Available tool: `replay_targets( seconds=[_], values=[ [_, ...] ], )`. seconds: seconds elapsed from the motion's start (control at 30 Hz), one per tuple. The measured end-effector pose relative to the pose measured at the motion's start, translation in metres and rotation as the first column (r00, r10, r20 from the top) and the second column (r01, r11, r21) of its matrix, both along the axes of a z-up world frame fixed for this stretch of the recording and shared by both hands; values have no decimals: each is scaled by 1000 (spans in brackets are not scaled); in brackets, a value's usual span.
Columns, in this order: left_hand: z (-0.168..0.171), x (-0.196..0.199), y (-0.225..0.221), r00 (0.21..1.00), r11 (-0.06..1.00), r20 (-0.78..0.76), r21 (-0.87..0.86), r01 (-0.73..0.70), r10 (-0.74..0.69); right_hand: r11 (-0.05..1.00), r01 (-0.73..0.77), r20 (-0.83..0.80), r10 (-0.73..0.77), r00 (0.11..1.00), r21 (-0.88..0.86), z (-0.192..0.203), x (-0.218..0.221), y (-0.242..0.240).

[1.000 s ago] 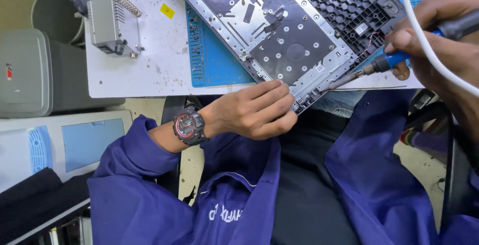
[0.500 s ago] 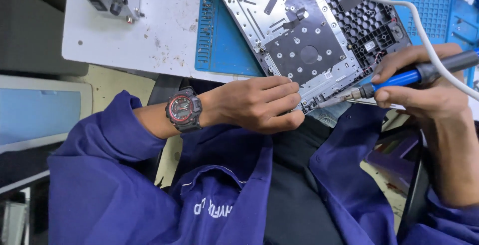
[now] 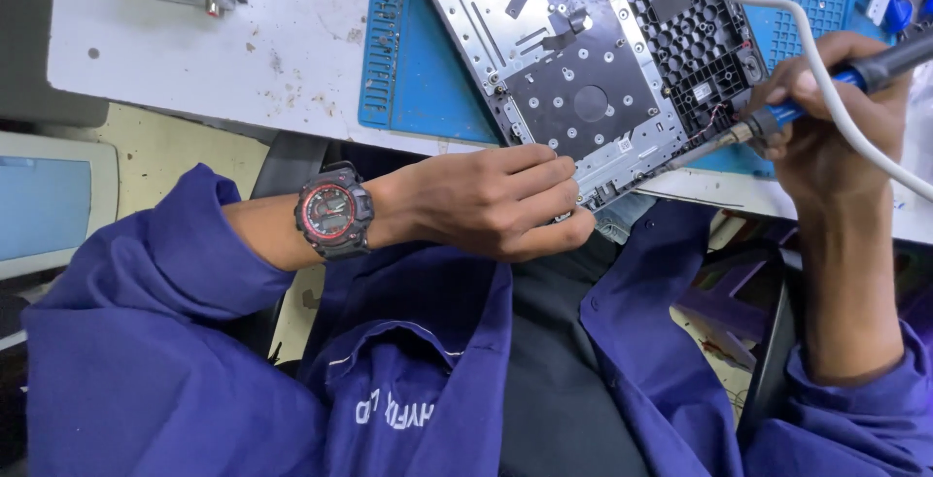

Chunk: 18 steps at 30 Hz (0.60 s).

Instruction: Using a soldering iron to melt plastic rivets and secure a keyboard into a laptop palmrest assembly.

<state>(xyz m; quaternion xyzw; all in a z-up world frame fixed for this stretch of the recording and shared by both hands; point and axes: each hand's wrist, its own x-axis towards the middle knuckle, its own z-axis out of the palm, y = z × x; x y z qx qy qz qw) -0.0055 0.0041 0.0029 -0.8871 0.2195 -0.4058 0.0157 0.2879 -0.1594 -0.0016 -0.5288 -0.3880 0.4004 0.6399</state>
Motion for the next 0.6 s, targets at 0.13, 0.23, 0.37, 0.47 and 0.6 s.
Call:
replay_targets(
  seconds=[0.13, 0.23, 0.37, 0.47, 0.6],
  values=[
    [0, 0, 2, 1000, 1000, -22, 27, 9, -9, 998, 4, 115, 3, 993, -62, 4, -9, 4],
    [1, 2, 3, 998, 999, -60, 27, 22, -21, 996, 1, 103, 8, 995, -90, 3, -9, 3],
    [-9, 2, 2, 986, 995, -140, -53, 81, -88, 998, -11, 88, 16, 996, -54, -4, -3, -1],
    [-18, 4, -1, 971, 998, -233, -47, 37, -48, 998, 2, 101, 4, 995, -60, -5, -2, 0],
    [-18, 6, -4, 964, 999, -266, 34, -18, 27, 999, -34, 112, 37, 993, -34, -5, 0, 0]
  ],
)
